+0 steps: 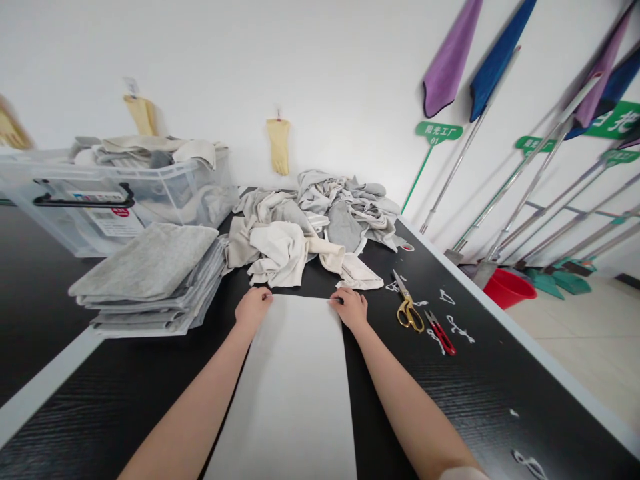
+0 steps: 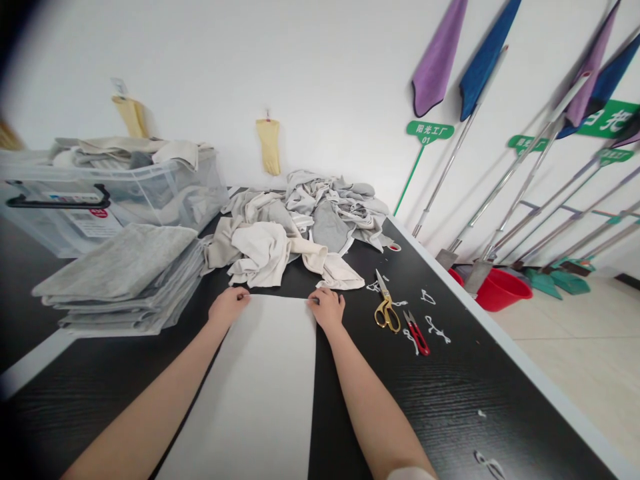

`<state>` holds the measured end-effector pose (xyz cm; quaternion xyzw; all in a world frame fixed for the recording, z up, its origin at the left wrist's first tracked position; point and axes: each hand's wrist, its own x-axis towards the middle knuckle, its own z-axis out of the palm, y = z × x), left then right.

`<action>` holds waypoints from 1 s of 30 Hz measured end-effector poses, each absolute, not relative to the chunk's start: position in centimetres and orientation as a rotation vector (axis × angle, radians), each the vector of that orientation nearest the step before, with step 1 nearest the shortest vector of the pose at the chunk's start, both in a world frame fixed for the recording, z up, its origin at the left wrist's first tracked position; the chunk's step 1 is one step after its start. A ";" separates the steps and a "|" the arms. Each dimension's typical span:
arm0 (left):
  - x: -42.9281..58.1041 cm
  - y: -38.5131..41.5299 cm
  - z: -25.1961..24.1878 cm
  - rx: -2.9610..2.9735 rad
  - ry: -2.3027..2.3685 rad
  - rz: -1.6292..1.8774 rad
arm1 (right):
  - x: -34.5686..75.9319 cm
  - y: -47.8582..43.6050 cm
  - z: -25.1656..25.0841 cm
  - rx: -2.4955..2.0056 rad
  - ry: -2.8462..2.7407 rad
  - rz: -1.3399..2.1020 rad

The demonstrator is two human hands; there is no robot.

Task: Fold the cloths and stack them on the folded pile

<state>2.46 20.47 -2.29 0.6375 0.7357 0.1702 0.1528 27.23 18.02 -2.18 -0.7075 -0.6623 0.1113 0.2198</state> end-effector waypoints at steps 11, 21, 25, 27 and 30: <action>2.7 20.4 -2.2 1.714 2.204 0.548 | 26.7 18.6 -2.1 -2.017 -1.822 0.197; 0.2 13.5 0.3 2.034 1.632 0.808 | 26.9 18.9 -2.0 -2.029 -1.808 0.109; -0.5 7.0 3.0 2.256 0.859 0.310 | 27.0 19.0 -2.2 -2.012 -1.808 0.114; -0.5 4.5 3.6 2.313 0.719 0.086 | 27.1 19.1 -2.3 -2.007 -1.812 0.133; -0.5 2.3 3.4 2.428 0.791 -0.043 | 27.3 19.2 -2.4 -1.999 -1.822 0.160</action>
